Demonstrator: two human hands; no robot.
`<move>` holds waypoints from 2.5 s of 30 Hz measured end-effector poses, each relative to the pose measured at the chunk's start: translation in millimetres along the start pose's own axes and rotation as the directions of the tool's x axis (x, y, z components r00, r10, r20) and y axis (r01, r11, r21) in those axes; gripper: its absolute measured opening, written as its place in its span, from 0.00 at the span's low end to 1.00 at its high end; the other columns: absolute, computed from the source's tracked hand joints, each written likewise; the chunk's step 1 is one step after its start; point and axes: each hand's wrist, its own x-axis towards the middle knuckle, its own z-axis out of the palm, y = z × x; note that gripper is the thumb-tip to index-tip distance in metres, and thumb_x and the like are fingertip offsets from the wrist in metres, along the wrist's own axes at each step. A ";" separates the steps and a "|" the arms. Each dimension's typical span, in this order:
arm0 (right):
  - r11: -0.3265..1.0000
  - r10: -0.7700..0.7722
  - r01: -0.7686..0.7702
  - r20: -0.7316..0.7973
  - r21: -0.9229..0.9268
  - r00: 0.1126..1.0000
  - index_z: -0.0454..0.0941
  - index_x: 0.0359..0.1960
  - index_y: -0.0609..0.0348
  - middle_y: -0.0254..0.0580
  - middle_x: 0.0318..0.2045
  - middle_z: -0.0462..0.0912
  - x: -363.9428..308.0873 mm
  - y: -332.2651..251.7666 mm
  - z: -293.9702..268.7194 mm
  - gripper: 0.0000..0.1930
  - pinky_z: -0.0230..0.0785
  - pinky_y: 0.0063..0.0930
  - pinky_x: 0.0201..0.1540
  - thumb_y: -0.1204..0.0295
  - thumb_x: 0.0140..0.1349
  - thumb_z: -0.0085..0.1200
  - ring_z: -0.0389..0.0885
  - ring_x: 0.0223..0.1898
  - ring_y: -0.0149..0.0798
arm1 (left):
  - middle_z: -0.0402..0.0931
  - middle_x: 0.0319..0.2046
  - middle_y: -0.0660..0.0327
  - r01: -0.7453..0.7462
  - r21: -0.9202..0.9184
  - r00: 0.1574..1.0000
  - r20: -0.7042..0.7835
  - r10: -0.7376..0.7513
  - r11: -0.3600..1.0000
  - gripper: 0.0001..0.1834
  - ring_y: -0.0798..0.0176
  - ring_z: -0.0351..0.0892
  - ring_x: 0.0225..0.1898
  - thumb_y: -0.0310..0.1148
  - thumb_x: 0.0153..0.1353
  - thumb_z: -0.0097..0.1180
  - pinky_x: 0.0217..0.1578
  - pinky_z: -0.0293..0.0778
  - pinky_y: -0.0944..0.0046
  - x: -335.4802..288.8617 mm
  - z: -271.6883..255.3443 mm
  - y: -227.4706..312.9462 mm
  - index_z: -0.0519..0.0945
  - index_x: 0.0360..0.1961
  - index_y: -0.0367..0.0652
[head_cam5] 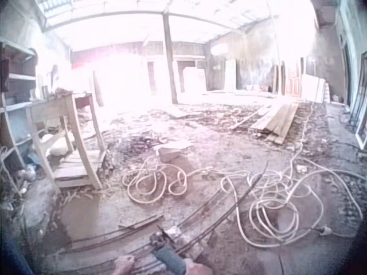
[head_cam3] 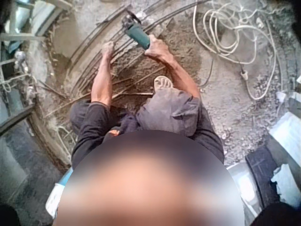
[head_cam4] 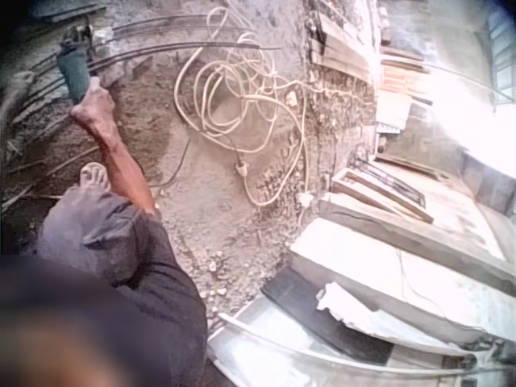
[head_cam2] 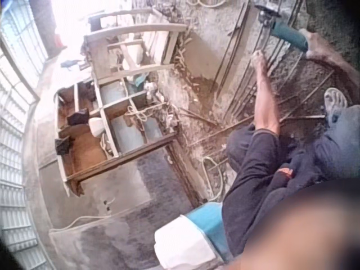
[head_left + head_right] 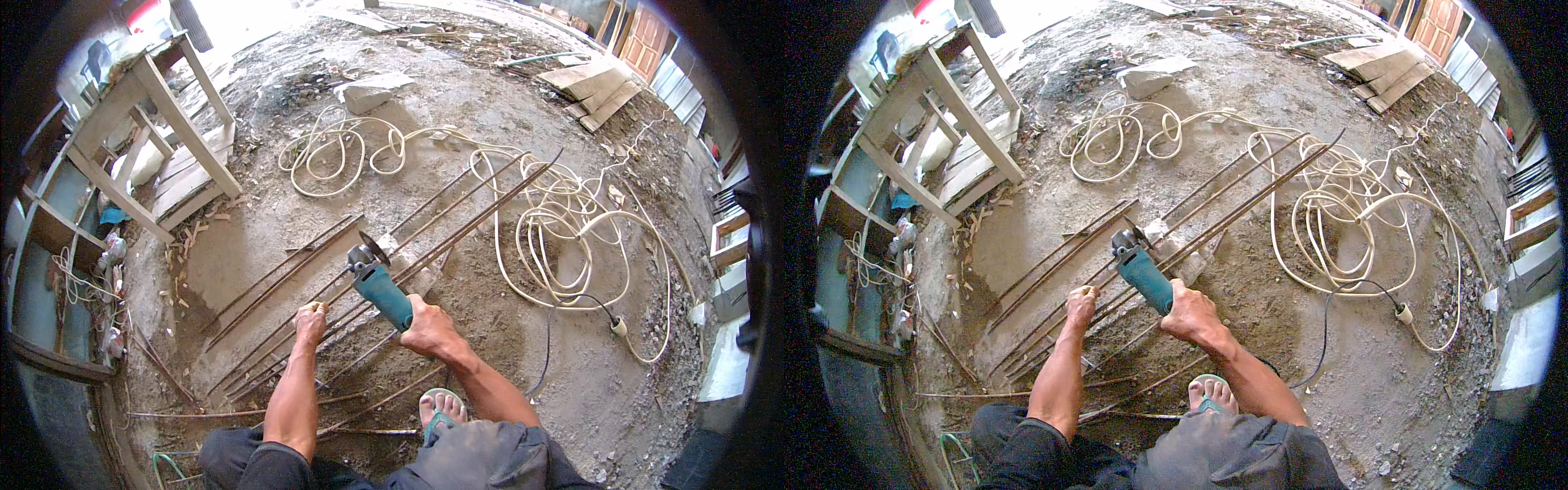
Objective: The person gathers several long metal rods on the floor, aligns them, and uses an angle grinder to cut them into shorter pieces. Sparks are visible during the cutting process.
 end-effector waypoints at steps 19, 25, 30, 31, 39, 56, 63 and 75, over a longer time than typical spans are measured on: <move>0.969 0.140 -0.065 -0.314 0.238 0.939 0.76 0.50 0.65 0.58 0.38 0.86 -8.0 58.2 -42.6 0.33 0.79 0.42 0.47 0.66 0.38 0.70 0.88 0.41 0.54 | 0.86 0.34 0.48 -0.141 -0.036 0.990 -0.006 0.141 0.989 0.25 0.50 0.86 0.38 0.56 0.64 0.62 0.43 0.77 0.55 -55.8 -12.2 23.3 0.88 0.38 0.43; 0.969 0.173 -0.116 -0.268 0.216 0.948 0.76 0.49 0.67 0.58 0.36 0.86 -7.5 65.4 -37.0 0.33 0.79 0.42 0.45 0.65 0.37 0.70 0.87 0.39 0.55 | 0.86 0.36 0.48 -0.160 0.018 0.985 0.065 0.158 0.987 0.24 0.45 0.85 0.41 0.56 0.65 0.58 0.45 0.76 0.50 -57.2 -8.0 30.9 0.88 0.37 0.44; 0.956 0.179 -0.106 -0.256 0.273 0.950 0.76 0.48 0.68 0.59 0.36 0.86 -12.4 71.2 -39.4 0.33 0.79 0.42 0.45 0.65 0.37 0.70 0.87 0.38 0.55 | 0.86 0.38 0.51 -0.197 0.041 0.980 -0.015 0.198 0.980 0.23 0.44 0.84 0.43 0.56 0.66 0.56 0.45 0.76 0.50 -52.7 3.2 29.1 0.88 0.36 0.45; 0.957 0.176 -0.102 -0.261 0.272 0.949 0.76 0.48 0.68 0.59 0.36 0.86 -13.0 72.3 -39.8 0.33 0.79 0.42 0.45 0.66 0.37 0.70 0.87 0.38 0.55 | 0.86 0.39 0.52 -0.189 0.048 0.982 -0.018 0.191 0.981 0.23 0.45 0.83 0.44 0.56 0.66 0.56 0.45 0.76 0.50 -52.4 3.6 29.6 0.88 0.36 0.46; 0.959 0.171 -0.105 -0.243 0.262 0.955 0.76 0.50 0.68 0.60 0.36 0.86 -8.7 78.6 -37.0 0.34 0.79 0.43 0.46 0.65 0.38 0.69 0.87 0.40 0.56 | 0.86 0.39 0.51 -0.183 0.072 0.978 -0.085 0.188 0.981 0.24 0.44 0.84 0.43 0.56 0.66 0.56 0.45 0.76 0.50 -44.2 -0.6 38.6 0.88 0.35 0.46; 0.999 0.041 -0.043 -0.084 -0.026 0.996 0.73 0.55 0.60 0.64 0.42 0.85 47.1 33.0 -0.5 0.36 0.77 0.49 0.52 0.60 0.41 0.69 0.85 0.47 0.63 | 0.85 0.38 0.48 -0.067 0.161 0.989 -0.116 0.086 0.985 0.18 0.43 0.84 0.44 0.52 0.70 0.53 0.46 0.75 0.48 -51.0 8.5 41.3 0.86 0.44 0.52; 0.994 0.078 -0.080 -0.031 -0.072 0.996 0.73 0.50 0.61 0.64 0.41 0.86 50.3 25.4 9.4 0.28 0.76 0.51 0.53 0.64 0.46 0.64 0.85 0.47 0.63 | 0.85 0.40 0.48 -0.100 0.165 0.987 -0.108 0.119 0.981 0.20 0.39 0.80 0.46 0.52 0.72 0.50 0.54 0.67 0.46 -50.4 10.3 38.9 0.85 0.44 0.49; 0.996 0.071 -0.074 -0.041 -0.058 0.997 0.73 0.53 0.62 0.64 0.41 0.86 54.0 31.4 11.4 0.32 0.76 0.49 0.52 0.62 0.44 0.65 0.85 0.47 0.63 | 0.85 0.39 0.49 -0.115 0.182 0.985 -0.109 0.137 0.976 0.18 0.42 0.82 0.46 0.52 0.71 0.51 0.52 0.67 0.47 -45.5 12.9 32.9 0.85 0.41 0.51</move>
